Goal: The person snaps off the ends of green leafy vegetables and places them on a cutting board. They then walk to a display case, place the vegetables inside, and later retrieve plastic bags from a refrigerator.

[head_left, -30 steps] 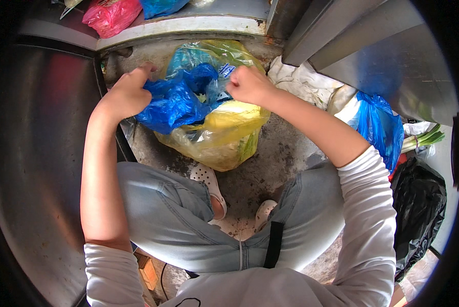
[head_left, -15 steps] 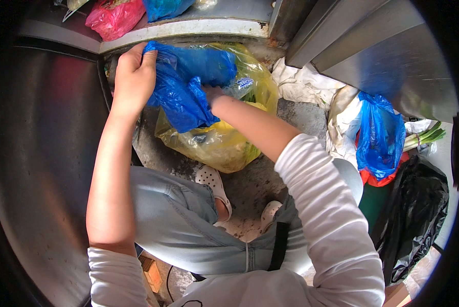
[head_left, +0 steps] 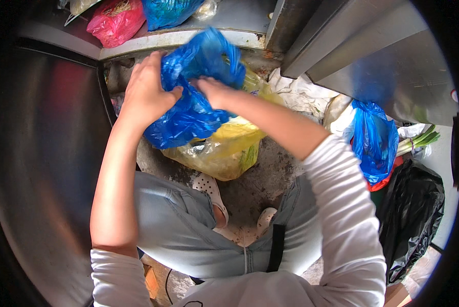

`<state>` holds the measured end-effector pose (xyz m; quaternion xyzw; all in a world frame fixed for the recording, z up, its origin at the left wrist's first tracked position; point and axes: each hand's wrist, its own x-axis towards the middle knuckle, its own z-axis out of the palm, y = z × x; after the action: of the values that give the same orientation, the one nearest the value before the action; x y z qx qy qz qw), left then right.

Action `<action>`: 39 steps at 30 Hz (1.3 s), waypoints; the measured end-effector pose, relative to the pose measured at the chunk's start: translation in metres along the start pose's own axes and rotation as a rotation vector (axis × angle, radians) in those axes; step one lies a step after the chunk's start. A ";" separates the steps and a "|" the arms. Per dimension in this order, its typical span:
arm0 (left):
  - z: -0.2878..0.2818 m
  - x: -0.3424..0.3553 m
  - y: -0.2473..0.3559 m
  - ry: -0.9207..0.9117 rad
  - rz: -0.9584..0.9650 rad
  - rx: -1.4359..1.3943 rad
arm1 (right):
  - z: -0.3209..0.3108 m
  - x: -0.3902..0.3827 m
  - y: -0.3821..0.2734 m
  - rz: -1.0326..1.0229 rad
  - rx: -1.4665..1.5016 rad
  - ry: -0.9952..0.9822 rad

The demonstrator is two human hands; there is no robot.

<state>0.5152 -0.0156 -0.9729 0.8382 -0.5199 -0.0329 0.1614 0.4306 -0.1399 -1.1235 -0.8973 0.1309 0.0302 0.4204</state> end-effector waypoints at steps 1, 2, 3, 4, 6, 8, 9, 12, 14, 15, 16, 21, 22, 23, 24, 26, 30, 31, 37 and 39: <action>0.000 -0.001 0.001 -0.039 0.025 0.072 | -0.017 -0.008 -0.007 -0.031 -0.045 -0.046; -0.001 0.000 0.001 -0.078 0.051 0.143 | -0.035 -0.015 -0.013 -0.062 -0.091 -0.091; 0.002 0.000 -0.004 -0.183 0.057 0.223 | -0.051 -0.022 -0.014 -0.113 -0.126 -0.103; 0.002 -0.002 -0.004 -0.268 0.021 0.234 | -0.067 -0.029 -0.016 -0.171 -0.159 -0.120; 0.002 -0.005 -0.001 -0.436 -0.050 0.252 | -0.092 -0.054 -0.033 -0.171 -0.235 -0.013; 0.003 -0.005 0.002 -0.480 -0.090 0.270 | -0.109 -0.071 -0.037 -0.248 -0.286 0.060; 0.003 -0.002 0.008 -0.514 -0.113 0.290 | -0.118 -0.079 -0.038 -0.270 -0.267 0.070; 0.002 0.000 0.016 -0.519 -0.151 0.357 | -0.141 -0.099 -0.044 -0.336 -0.205 0.115; 0.007 0.002 0.005 -0.492 -0.172 0.357 | -0.150 -0.113 -0.047 -0.380 -0.157 0.161; 0.011 0.001 -0.004 -0.485 -0.191 0.376 | -0.153 -0.118 -0.046 -0.437 -0.136 0.238; 0.015 0.000 -0.013 -0.479 -0.211 0.394 | -0.155 -0.121 -0.042 -0.444 -0.031 0.275; 0.009 0.012 -0.028 -0.308 -0.424 0.383 | -0.161 -0.137 -0.029 -0.320 0.449 0.446; 0.009 0.016 -0.038 -0.209 -0.484 0.357 | -0.161 -0.137 -0.027 -0.300 0.475 0.505; 0.007 0.018 -0.051 -0.134 -0.487 0.334 | -0.159 -0.134 -0.026 -0.290 0.550 0.548; 0.003 0.019 -0.060 -0.059 -0.489 0.310 | -0.158 -0.134 -0.026 -0.279 0.651 0.571; -0.004 0.019 -0.071 -0.004 -0.554 0.323 | -0.156 -0.132 -0.027 -0.256 0.853 0.612; -0.009 0.018 -0.097 0.082 -0.632 0.293 | -0.155 -0.137 -0.040 -0.237 1.139 0.561; -0.010 0.017 -0.099 0.012 -0.692 0.287 | -0.152 -0.139 -0.041 -0.233 1.175 0.567; -0.008 0.016 -0.107 -0.236 -0.847 0.174 | -0.145 -0.142 -0.045 -0.197 1.244 0.690; -0.010 0.011 -0.104 -0.201 -0.867 0.180 | -0.148 -0.143 -0.046 -0.248 1.213 0.745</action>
<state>0.6125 0.0196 -0.9938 0.9819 -0.1346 -0.1332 0.0079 0.2966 -0.1952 -0.9702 -0.4649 0.1564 -0.4035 0.7724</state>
